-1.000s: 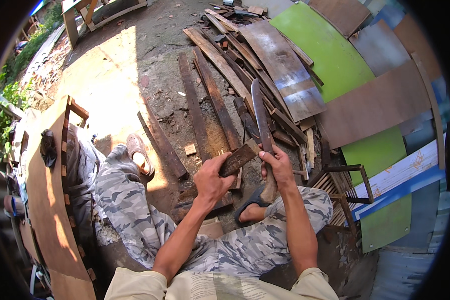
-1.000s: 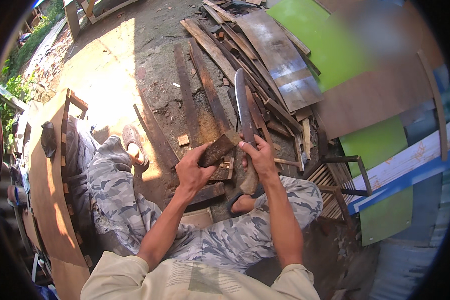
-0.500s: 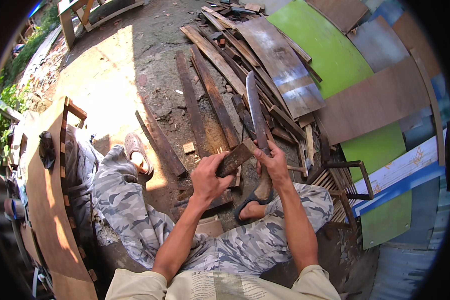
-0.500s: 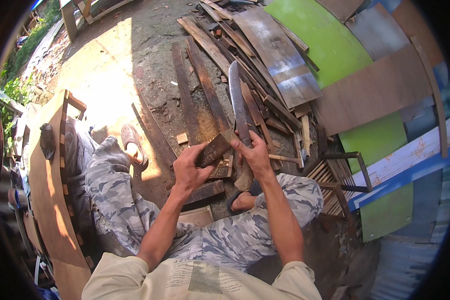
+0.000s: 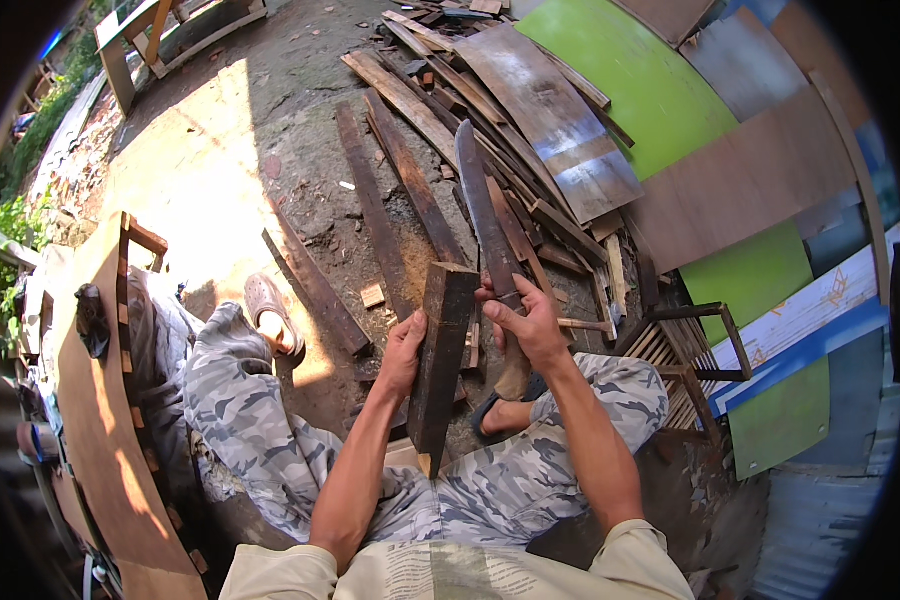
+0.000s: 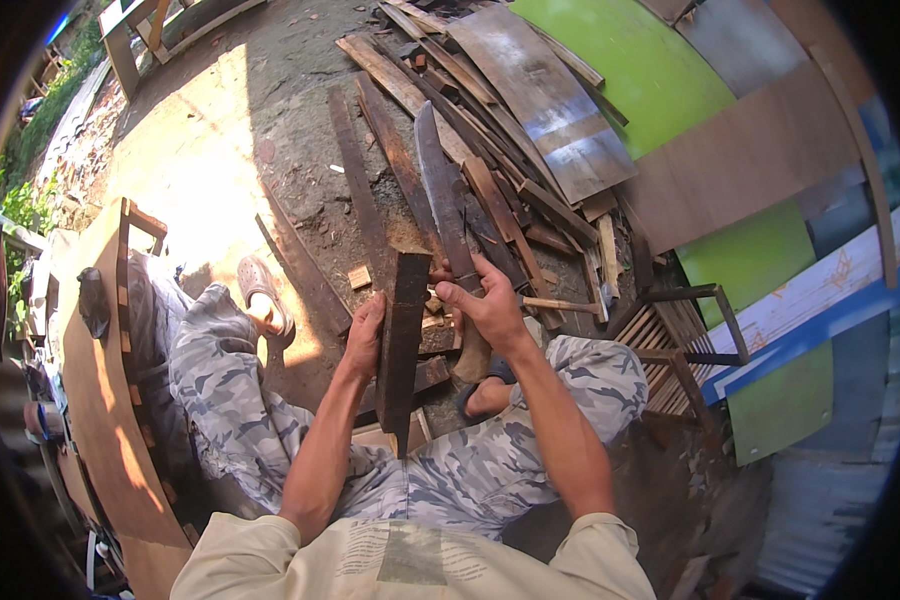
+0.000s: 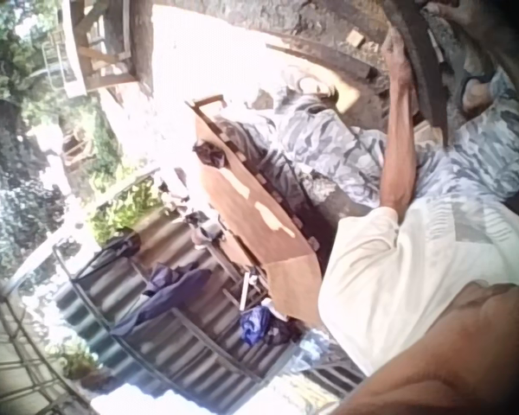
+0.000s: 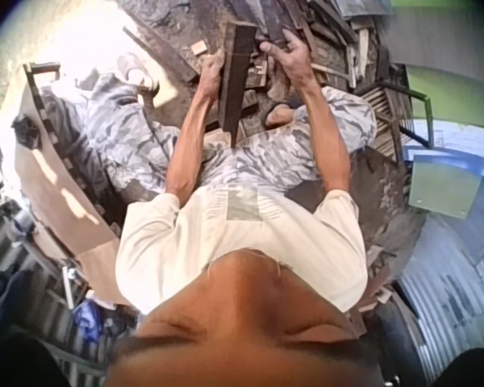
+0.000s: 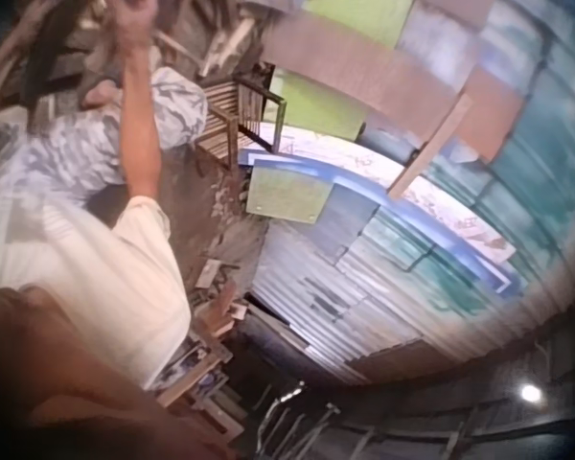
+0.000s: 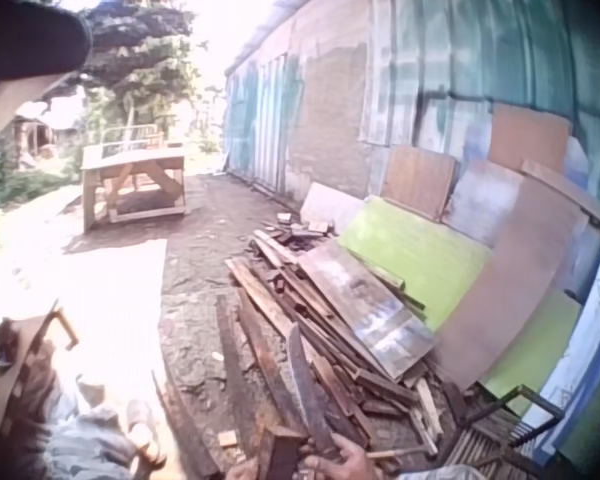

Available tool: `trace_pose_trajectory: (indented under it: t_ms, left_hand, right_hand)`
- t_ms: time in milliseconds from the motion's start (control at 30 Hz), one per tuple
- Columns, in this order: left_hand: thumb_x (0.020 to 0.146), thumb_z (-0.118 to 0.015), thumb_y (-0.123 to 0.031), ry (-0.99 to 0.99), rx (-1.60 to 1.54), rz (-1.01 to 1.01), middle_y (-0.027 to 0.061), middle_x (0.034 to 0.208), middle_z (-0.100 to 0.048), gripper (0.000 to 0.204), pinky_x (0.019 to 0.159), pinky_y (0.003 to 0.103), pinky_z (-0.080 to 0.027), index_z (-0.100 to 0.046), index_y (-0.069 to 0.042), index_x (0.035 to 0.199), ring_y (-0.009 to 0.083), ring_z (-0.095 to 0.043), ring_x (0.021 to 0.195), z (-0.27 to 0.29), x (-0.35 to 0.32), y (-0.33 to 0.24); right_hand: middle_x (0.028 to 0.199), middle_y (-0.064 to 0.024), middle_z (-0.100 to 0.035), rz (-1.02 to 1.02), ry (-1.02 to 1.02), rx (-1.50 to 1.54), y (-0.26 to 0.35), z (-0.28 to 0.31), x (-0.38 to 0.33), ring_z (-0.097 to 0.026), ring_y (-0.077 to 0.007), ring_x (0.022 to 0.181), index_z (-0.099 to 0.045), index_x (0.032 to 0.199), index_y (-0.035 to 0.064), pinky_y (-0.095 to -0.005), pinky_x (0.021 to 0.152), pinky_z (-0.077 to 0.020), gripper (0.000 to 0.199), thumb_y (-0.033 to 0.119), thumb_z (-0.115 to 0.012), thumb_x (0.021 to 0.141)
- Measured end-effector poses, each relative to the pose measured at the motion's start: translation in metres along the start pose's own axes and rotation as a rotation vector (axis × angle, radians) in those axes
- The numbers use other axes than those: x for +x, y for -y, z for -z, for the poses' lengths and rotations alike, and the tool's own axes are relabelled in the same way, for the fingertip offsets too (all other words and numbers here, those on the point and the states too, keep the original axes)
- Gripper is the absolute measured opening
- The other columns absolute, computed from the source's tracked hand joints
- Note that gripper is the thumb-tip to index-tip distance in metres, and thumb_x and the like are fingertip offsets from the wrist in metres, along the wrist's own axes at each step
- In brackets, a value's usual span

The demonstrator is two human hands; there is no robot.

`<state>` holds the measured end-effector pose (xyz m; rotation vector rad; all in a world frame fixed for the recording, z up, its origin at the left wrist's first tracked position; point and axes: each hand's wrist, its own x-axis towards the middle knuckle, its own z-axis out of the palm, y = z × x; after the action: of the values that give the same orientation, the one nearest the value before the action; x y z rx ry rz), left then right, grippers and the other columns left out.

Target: The person sits on the ground and uses a knife to carve and shape a small block of wood. They repeatedly pare the edges and occasionally inspect the piece before continuing to carve.

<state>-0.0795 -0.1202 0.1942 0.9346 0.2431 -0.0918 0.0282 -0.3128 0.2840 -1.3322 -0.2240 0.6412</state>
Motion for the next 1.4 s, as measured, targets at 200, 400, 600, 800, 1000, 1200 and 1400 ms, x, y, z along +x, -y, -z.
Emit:
trace_pose_trajectory:
  t_ms: [200, 400, 600, 800, 1000, 1200, 1400]
  left_hand:
    - [0.105, -0.045, -0.052, 0.020, -0.195, 0.041, 0.0111, 0.099, -0.072, 0.056, 0.063, 0.031, -0.060, -0.063, -0.001, 0.122, 0.0170, -0.071, 0.072, -0.023, -0.002, -0.007]
    - [0.106, -0.048, -0.046, -0.016, -0.147, 0.037, 0.0094, 0.104, -0.073, 0.049, 0.073, 0.030, -0.061, -0.061, -0.002, 0.123, 0.0158, -0.071, 0.083, -0.023, 0.001, 0.001]
    - [0.097, -0.069, -0.040, -0.017, 0.048, -0.154, 0.0091, 0.118, -0.066, 0.053, 0.087, 0.030, -0.055, -0.054, -0.004, 0.132, 0.0169, -0.066, 0.101, 0.004, 0.013, 0.001]
    - [0.076, -0.090, -0.033, 0.019, 0.659, -0.199, 0.0127, 0.126, -0.066, 0.075, 0.099, 0.038, -0.052, -0.051, -0.004, 0.134, 0.0234, -0.065, 0.114, -0.020, 0.014, -0.068]
    - [0.075, -0.090, -0.030, -0.156, 0.986, -0.098, 0.0154, 0.116, -0.071, 0.070, 0.095, 0.039, -0.055, -0.054, -0.002, 0.128, 0.0248, -0.071, 0.106, -0.013, 0.003, -0.098]
    - [0.073, -0.091, -0.031, -0.417, 1.272, -0.255, 0.0180, 0.113, -0.070, 0.076, 0.087, 0.038, -0.058, -0.051, 0.002, 0.129, 0.0253, -0.071, 0.103, 0.045, 0.000, -0.062]
    - [0.073, -0.090, -0.039, -0.605, 1.186, -0.093, 0.0199, 0.109, -0.072, 0.076, 0.089, 0.038, -0.056, -0.055, 0.004, 0.125, 0.0271, -0.071, 0.101, 0.059, 0.001, -0.032]
  right_hand:
    - [0.105, -0.0057, -0.070, 0.017, -0.004, -0.068, -0.010, -0.005, -0.001, -0.059, -0.0055, 0.065, -0.056, 0.127, 0.0014, -0.0212, 0.055, -0.0493, 0.058, 0.027, -0.086, 0.084]
    - [0.092, -0.0011, -0.067, -0.074, -0.021, -0.039, -0.011, -0.010, 0.001, -0.060, -0.0061, 0.066, -0.056, 0.125, 0.0019, -0.0214, 0.057, -0.0493, 0.062, 0.026, -0.090, 0.079]
    - [0.095, -0.0001, -0.066, 0.025, -0.047, -0.050, -0.016, -0.014, 0.001, -0.061, -0.0056, 0.072, -0.054, 0.131, 0.0022, -0.0202, 0.060, -0.0496, 0.059, 0.014, -0.084, 0.082]
    - [0.104, -0.0019, -0.066, 0.006, 0.055, -0.127, -0.036, -0.016, 0.011, -0.061, -0.0044, 0.075, -0.053, 0.133, 0.0026, -0.0200, 0.061, -0.0500, 0.053, 0.007, -0.079, 0.086]
    - [0.087, -0.0046, -0.069, 0.047, 0.007, -0.320, -0.040, -0.022, 0.022, -0.063, -0.0083, 0.067, -0.061, 0.122, 0.0020, -0.0259, 0.058, -0.0505, 0.040, 0.020, -0.076, 0.090]
    - [0.090, -0.0148, -0.073, 0.264, -0.137, -0.681, -0.029, -0.027, 0.018, -0.071, -0.0284, 0.078, -0.065, 0.111, -0.0016, -0.0403, 0.073, -0.0532, 0.035, 0.029, -0.068, 0.095]
    - [0.094, -0.0204, -0.072, 0.186, -0.031, -0.828, -0.036, -0.016, 0.013, -0.071, -0.0357, 0.085, -0.064, 0.117, 0.0020, -0.0406, 0.074, -0.0533, 0.034, 0.031, -0.063, 0.098]
